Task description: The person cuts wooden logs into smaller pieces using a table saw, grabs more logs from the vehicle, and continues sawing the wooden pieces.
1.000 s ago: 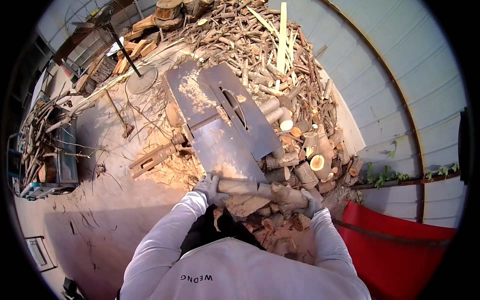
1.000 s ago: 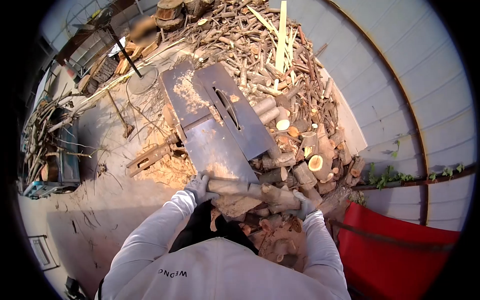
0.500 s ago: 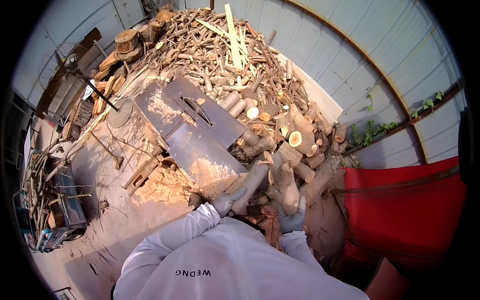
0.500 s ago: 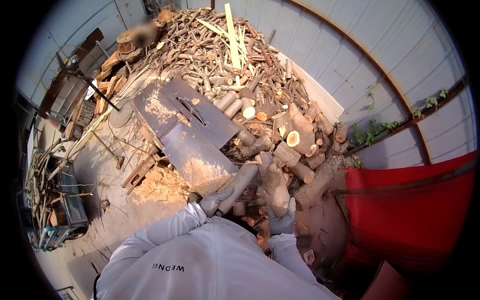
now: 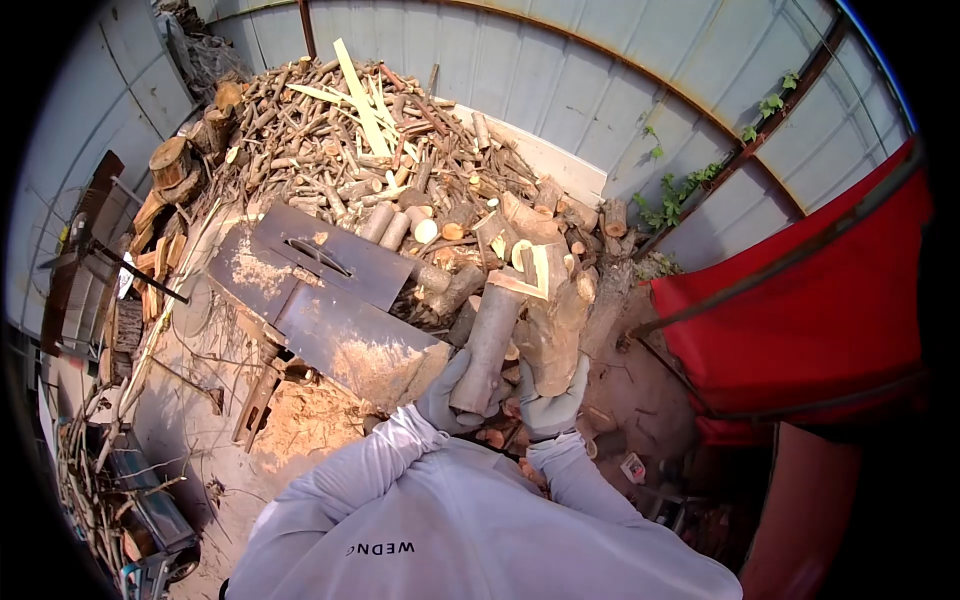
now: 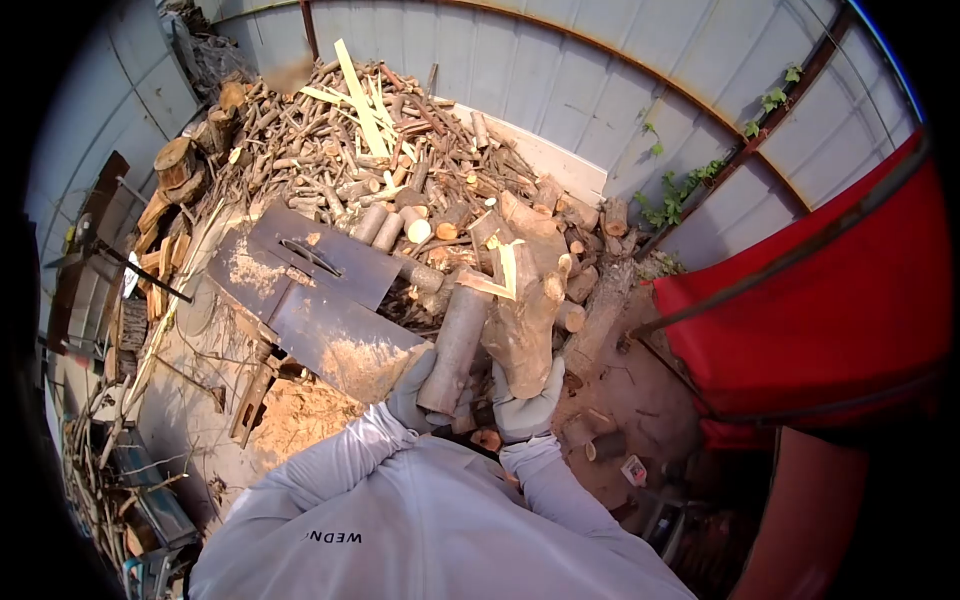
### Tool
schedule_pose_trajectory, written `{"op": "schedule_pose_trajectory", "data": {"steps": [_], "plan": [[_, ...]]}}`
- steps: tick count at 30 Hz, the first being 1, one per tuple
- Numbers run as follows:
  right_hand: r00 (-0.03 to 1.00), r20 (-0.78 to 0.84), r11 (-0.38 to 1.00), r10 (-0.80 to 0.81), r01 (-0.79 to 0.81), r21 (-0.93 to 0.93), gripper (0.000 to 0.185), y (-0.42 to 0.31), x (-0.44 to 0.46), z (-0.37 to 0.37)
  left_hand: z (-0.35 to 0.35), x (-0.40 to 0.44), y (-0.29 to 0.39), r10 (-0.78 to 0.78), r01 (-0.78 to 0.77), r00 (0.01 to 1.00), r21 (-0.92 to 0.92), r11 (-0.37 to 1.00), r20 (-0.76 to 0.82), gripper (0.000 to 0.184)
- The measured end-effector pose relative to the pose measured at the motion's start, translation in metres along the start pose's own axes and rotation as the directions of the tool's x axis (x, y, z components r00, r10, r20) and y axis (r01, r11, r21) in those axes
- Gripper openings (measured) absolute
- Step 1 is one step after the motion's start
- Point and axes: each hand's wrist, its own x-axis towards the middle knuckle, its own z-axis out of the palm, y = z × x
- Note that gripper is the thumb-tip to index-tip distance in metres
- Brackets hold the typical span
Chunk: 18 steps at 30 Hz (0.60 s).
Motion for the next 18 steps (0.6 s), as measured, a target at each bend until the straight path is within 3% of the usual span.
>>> {"op": "schedule_pose_trajectory", "data": {"steps": [2,3,5,6,7,8,9,10,11,12,14,16,18], "plan": [[0.999,-0.044,0.998,-0.027,0.025,-0.062,0.058,0.002,0.003,-0.029,0.006,0.002,-0.008,-0.094,0.118,0.980,-0.134,0.984,0.175,0.078],[0.952,0.279,0.992,0.126,-0.123,-0.027,0.058,0.003,0.022,-0.074,0.017,0.006,-0.010,-0.098,0.123,0.979,-0.129,0.984,0.181,0.078],[0.988,-0.006,0.878,-0.155,0.135,-0.459,0.057,0.017,0.010,-0.037,0.045,0.005,-0.017,-0.065,0.146,0.965,-0.312,0.939,0.256,0.086],[0.947,-0.148,0.737,-0.286,0.118,-0.666,0.056,0.024,0.004,-0.017,0.054,0.005,-0.008,-0.068,0.149,0.963,-0.302,0.942,0.262,0.086],[0.987,-0.113,0.940,-0.111,0.067,-0.335,0.056,0.012,-0.008,-0.007,0.060,-0.002,-0.002,-0.014,0.089,0.968,-0.292,0.952,0.250,0.085],[0.999,-0.002,0.998,0.040,-0.040,0.038,0.056,-0.002,-0.010,-0.001,0.061,-0.007,0.007,0.043,0.026,0.968,-0.273,0.962,0.246,0.083],[0.993,0.016,0.992,0.115,-0.115,0.051,0.058,-0.020,-0.014,-0.002,0.043,-0.006,0.020,-0.014,0.056,0.931,-0.104,0.993,0.366,0.078],[0.993,0.027,0.992,0.115,-0.116,0.053,0.058,-0.030,-0.016,-0.012,0.039,-0.007,0.026,-0.014,0.053,0.929,-0.094,0.994,0.370,0.078],[0.999,-0.039,0.986,-0.017,0.011,-0.168,0.057,-0.036,-0.021,-0.027,0.035,-0.010,0.027,0.067,-0.070,0.998,0.233,0.970,0.020,0.076],[0.998,-0.055,0.997,0.028,-0.032,-0.074,0.058,-0.046,-0.027,-0.027,0.033,-0.015,0.027,0.254,-0.058,0.923,0.549,0.834,-0.288,0.074],[0.994,-0.071,0.997,0.077,-0.076,0.020,0.059,-0.058,-0.027,-0.027,0.031,-0.007,0.039,0.294,0.001,0.934,0.825,0.566,-0.204,0.056],[0.997,-0.065,0.998,-0.041,0.037,-0.049,0.059,-0.055,0.009,-0.003,0.052,0.040,0.040,0.584,-0.271,0.794,0.760,0.590,-0.170,0.043],[0.997,-0.005,0.988,-0.072,0.071,-0.141,0.057,-0.049,0.053,0.037,0.088,0.071,0.069,0.596,-0.341,0.801,0.779,0.526,-0.052,0.040]]}}
